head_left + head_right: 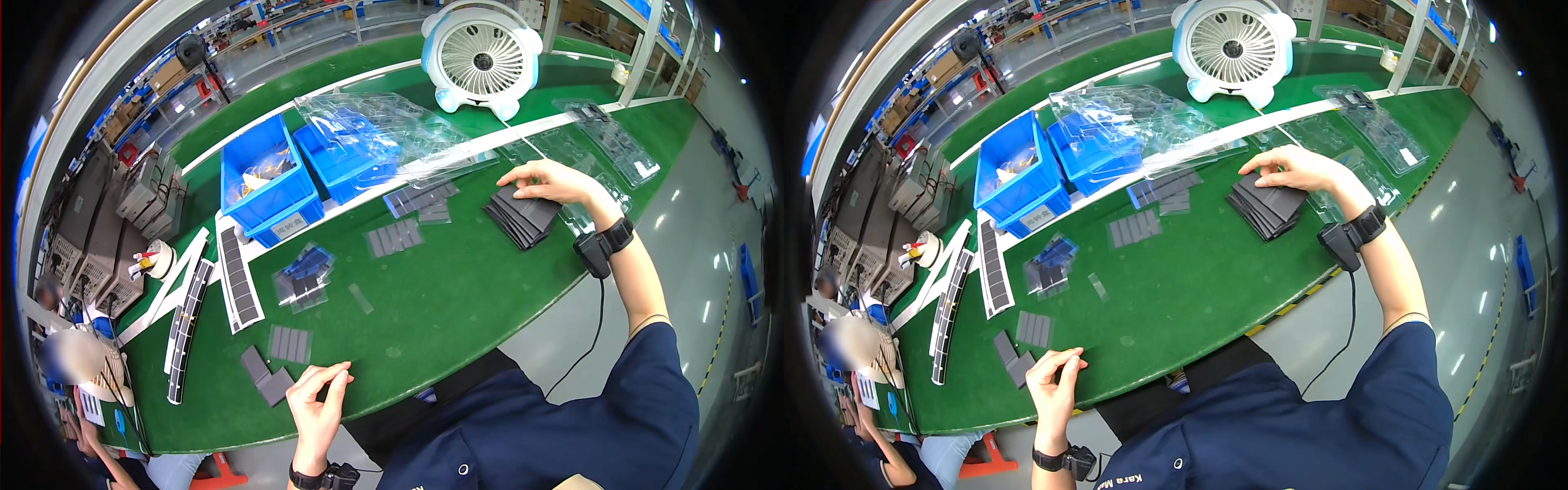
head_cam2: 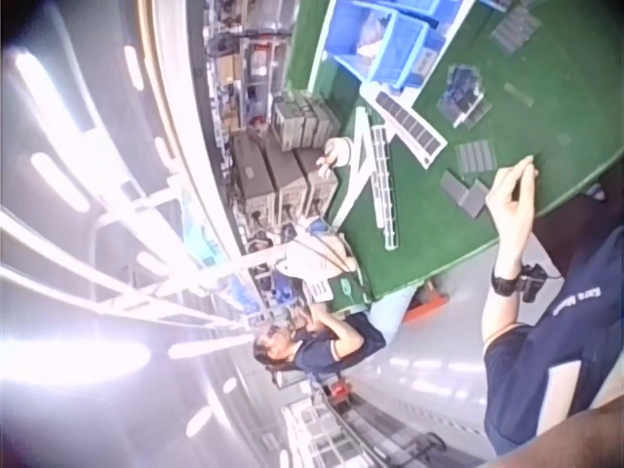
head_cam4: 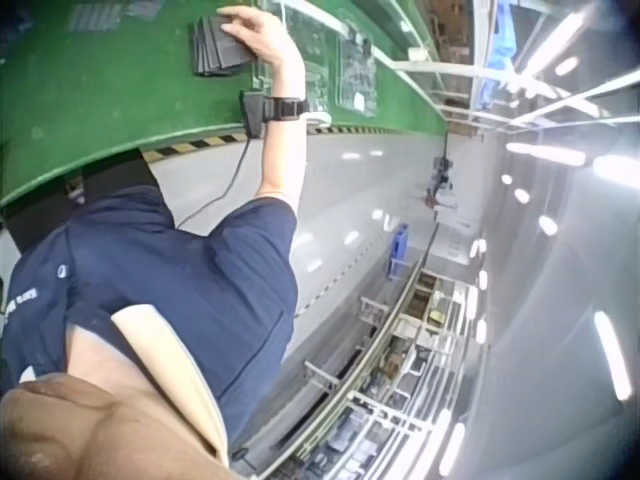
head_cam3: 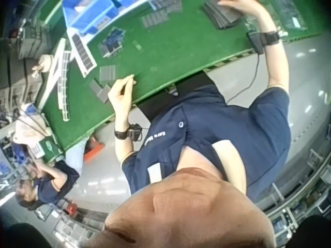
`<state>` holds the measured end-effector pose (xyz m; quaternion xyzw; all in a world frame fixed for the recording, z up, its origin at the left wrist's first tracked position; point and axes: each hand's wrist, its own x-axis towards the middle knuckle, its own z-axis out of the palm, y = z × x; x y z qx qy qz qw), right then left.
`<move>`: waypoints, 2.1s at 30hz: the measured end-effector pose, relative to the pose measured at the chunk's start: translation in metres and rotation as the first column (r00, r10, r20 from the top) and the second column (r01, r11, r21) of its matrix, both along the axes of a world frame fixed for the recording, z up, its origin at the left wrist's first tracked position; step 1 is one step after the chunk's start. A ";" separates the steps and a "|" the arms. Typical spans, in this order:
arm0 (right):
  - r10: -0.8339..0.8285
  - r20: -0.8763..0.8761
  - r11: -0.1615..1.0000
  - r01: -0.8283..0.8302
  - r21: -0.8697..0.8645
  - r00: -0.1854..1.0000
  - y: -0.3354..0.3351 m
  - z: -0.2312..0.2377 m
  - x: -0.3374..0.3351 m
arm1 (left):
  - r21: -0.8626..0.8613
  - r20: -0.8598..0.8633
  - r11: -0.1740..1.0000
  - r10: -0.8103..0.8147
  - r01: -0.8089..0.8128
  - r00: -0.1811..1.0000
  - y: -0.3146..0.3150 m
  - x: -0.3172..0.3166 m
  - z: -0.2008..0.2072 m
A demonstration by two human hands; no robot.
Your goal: Assembling small black plastic housing components by hand at an industrial workstation.
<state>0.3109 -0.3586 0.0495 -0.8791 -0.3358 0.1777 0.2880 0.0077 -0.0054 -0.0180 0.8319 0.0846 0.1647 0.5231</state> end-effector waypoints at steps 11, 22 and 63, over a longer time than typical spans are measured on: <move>-0.148 0.571 0.961 0.254 -0.111 0.807 0.035 -0.022 -0.046 | 0.044 0.019 0.999 -0.024 0.023 1.000 -0.001 0.001 0.003; 0.137 0.672 0.958 -0.270 0.098 0.728 0.147 -0.001 -0.101 | 0.103 0.065 0.990 -0.100 0.094 0.993 0.004 -0.002 0.001; 0.595 -0.660 0.725 0.049 0.687 0.458 0.251 -0.053 -0.143 | -0.658 -0.017 0.741 0.167 -0.137 0.986 0.014 0.003 0.000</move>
